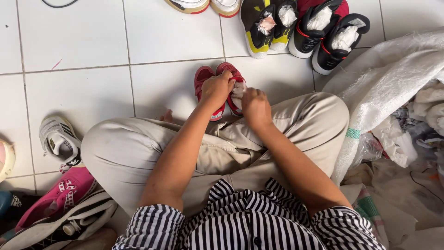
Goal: The person sits on a tiled floor surrounded by various shoes and stuffs white paper into the openings of a pair of black and yellow sneakers and a pair of red sneakers. The person handles the shoes and paper by hand, placing the filled shoes back on the floor.
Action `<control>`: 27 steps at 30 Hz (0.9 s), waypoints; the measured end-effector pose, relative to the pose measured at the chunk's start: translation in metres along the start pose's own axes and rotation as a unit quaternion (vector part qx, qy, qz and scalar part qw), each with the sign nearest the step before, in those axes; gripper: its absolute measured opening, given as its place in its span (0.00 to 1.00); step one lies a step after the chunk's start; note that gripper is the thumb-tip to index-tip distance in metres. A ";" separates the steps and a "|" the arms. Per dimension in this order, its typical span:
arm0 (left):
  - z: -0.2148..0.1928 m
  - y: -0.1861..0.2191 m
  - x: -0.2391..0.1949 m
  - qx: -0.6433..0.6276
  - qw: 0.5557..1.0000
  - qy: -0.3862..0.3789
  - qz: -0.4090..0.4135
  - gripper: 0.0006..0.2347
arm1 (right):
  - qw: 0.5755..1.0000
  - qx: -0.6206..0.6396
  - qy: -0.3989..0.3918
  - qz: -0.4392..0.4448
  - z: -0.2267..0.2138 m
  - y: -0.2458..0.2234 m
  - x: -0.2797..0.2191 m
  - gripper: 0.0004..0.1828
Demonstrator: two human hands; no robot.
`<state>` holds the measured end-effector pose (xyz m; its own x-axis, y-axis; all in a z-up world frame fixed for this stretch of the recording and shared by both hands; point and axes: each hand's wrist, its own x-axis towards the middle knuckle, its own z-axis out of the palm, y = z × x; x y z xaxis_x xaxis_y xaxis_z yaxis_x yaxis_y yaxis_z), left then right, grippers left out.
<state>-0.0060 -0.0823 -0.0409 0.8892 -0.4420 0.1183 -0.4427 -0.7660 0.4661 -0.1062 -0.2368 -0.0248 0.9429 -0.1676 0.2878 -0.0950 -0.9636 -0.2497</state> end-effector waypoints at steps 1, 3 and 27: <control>0.001 -0.001 0.001 0.009 1.000 -0.004 0.002 0.08 | 0.984 -0.108 0.091 -0.114 -0.006 -0.009 -0.004 0.07; 0.005 0.001 0.003 0.009 1.000 0.004 0.007 0.08 | 0.977 -0.136 0.088 -0.138 -0.002 -0.007 0.005 0.07; 0.007 0.001 0.000 0.014 1.000 0.005 -0.004 0.09 | 0.958 0.056 -0.281 0.011 -0.049 -0.005 0.038 0.25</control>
<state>-0.0072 -0.0866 -0.0460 0.8942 -0.4303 0.1236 -0.4378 -0.7828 0.4421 -0.0853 -0.2483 0.0332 0.9672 -0.0193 -0.2532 -0.1120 -0.9273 -0.3572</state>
